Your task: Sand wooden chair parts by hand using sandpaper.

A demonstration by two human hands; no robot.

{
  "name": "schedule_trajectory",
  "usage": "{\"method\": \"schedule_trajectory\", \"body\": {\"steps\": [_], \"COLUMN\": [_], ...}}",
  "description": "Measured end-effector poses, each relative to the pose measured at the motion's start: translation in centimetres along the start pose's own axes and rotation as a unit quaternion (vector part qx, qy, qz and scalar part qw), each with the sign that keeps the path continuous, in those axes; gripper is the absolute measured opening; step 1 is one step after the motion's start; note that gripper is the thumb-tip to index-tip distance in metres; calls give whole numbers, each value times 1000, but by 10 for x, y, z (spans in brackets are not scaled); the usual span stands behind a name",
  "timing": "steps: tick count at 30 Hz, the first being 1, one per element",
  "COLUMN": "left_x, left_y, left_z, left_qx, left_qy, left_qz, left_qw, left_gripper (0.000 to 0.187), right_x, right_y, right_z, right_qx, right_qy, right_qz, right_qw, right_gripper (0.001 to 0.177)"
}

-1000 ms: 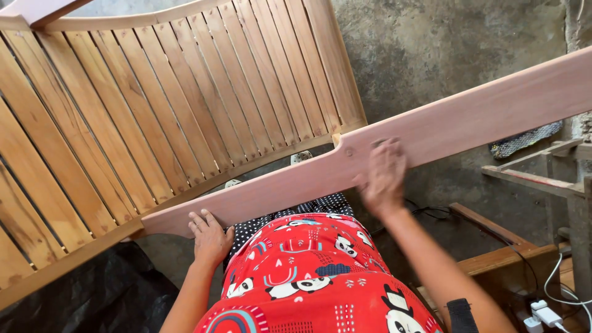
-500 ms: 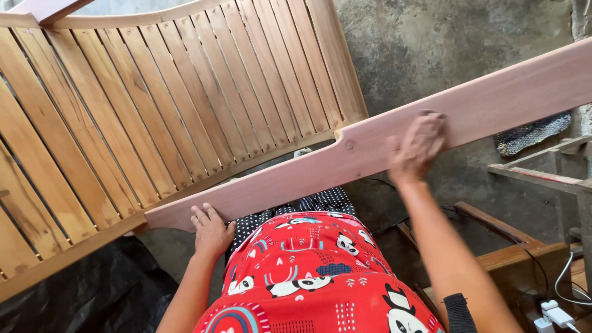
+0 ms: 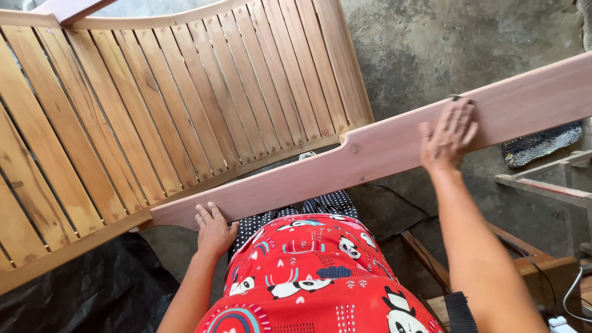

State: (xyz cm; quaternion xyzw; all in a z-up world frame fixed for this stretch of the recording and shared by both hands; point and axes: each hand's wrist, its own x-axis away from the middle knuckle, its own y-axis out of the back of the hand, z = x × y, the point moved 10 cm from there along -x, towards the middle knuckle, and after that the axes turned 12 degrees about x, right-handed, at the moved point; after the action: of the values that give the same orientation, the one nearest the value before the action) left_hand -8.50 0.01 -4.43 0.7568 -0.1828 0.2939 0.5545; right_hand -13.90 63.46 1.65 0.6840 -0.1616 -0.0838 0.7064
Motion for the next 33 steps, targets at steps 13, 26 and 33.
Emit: {"method": "schedule_trajectory", "body": {"steps": [13, 26, 33], "left_x": [-2, 3, 10], "left_y": [-5, -1, 12], "left_z": [5, -7, -8], "left_qx": [4, -31, -1], "left_qy": [-6, 0, -30], "left_qz": [-14, -16, -29], "left_qw": [1000, 999, 999], "left_gripper": [107, 110, 107], "right_x": [67, 55, 127], "right_y": [-19, -4, -31], "right_z": [173, 127, 227], "right_qx": [103, 12, 158], "right_qy": [260, 79, 290], "right_qz": [-60, -89, -47], "right_qw": [958, 993, 943], "right_gripper": [88, 89, 93]}}
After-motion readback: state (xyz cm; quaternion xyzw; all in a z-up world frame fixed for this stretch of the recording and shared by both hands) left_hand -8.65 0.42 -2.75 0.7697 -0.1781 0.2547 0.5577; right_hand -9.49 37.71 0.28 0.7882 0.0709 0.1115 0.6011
